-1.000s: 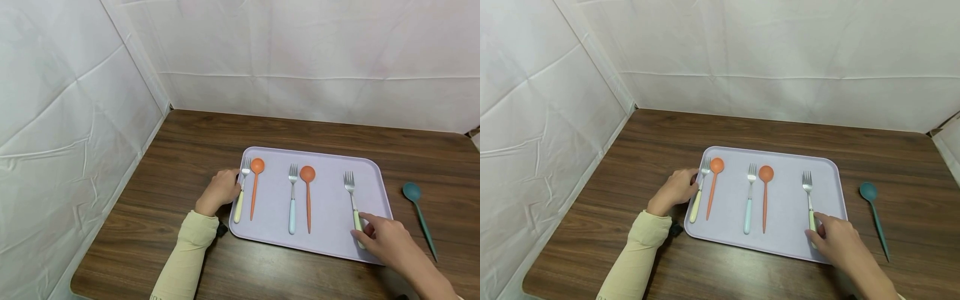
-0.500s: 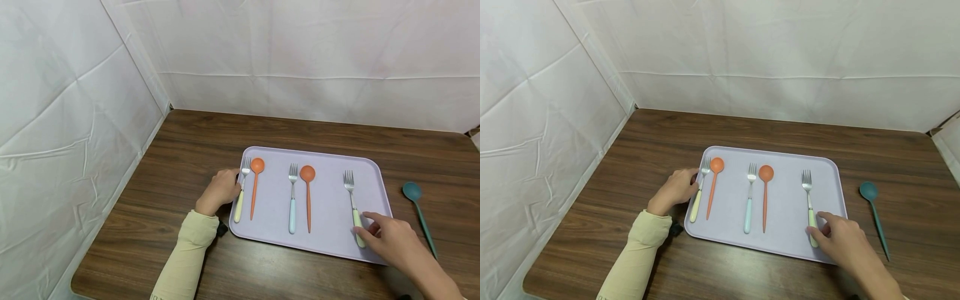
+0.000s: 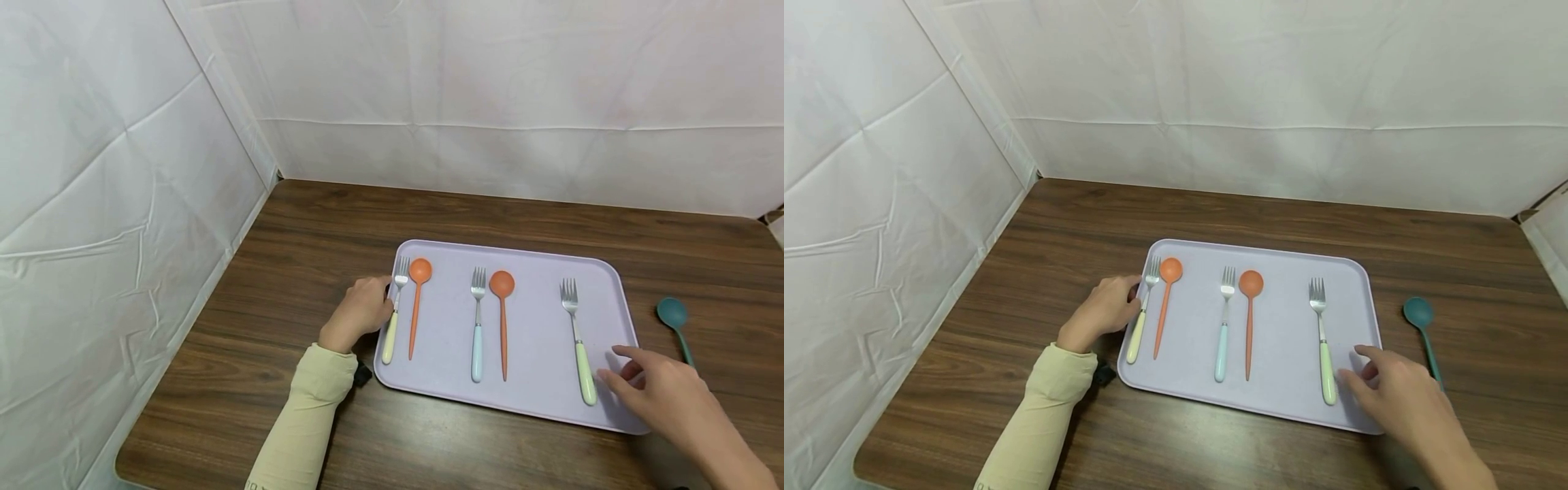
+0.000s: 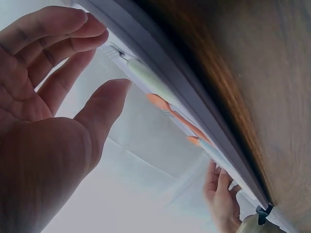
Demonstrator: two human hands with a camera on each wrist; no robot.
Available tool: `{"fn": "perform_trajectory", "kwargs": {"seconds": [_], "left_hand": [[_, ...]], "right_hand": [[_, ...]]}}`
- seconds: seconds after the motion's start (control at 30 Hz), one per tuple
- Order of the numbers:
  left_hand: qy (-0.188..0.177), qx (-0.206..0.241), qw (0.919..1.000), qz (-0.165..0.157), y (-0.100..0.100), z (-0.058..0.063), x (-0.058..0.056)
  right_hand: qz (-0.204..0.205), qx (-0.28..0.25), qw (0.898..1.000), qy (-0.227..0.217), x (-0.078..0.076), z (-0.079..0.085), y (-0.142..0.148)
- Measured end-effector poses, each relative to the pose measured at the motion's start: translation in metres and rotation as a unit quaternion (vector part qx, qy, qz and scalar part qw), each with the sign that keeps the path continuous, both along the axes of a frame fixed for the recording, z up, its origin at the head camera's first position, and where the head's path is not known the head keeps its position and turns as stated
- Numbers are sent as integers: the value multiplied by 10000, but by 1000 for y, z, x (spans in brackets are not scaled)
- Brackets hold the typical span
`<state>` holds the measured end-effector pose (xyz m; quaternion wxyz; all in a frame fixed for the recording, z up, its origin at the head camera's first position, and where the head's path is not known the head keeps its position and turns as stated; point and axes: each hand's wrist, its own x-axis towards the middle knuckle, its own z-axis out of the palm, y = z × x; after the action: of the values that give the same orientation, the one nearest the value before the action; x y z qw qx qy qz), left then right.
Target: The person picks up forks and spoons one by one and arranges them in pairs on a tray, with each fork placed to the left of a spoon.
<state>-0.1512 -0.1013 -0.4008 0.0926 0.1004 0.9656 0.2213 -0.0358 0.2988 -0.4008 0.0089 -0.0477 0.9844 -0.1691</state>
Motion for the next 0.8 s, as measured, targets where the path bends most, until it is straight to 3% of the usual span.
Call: {"fn": "perform_trajectory", "kwargs": {"seconds": [0.13, 0.4, 0.63, 0.8], "left_hand": [[21, 10, 10000, -22, 0, 0, 0], [66, 28, 10000, -36, 0, -1, 0], [69, 33, 10000, -4, 0, -1, 0], [43, 54, 10000, -15, 0, -1, 0]], "right_hand": [[-142, 33, 9999, -29, 0, 1, 6], [-338, -12, 9989, 332, 2, 2, 14], [-830, 190, 9963, -95, 4, 5, 22], [-1018, 261, 9944, -90, 4, 6, 27]]}}
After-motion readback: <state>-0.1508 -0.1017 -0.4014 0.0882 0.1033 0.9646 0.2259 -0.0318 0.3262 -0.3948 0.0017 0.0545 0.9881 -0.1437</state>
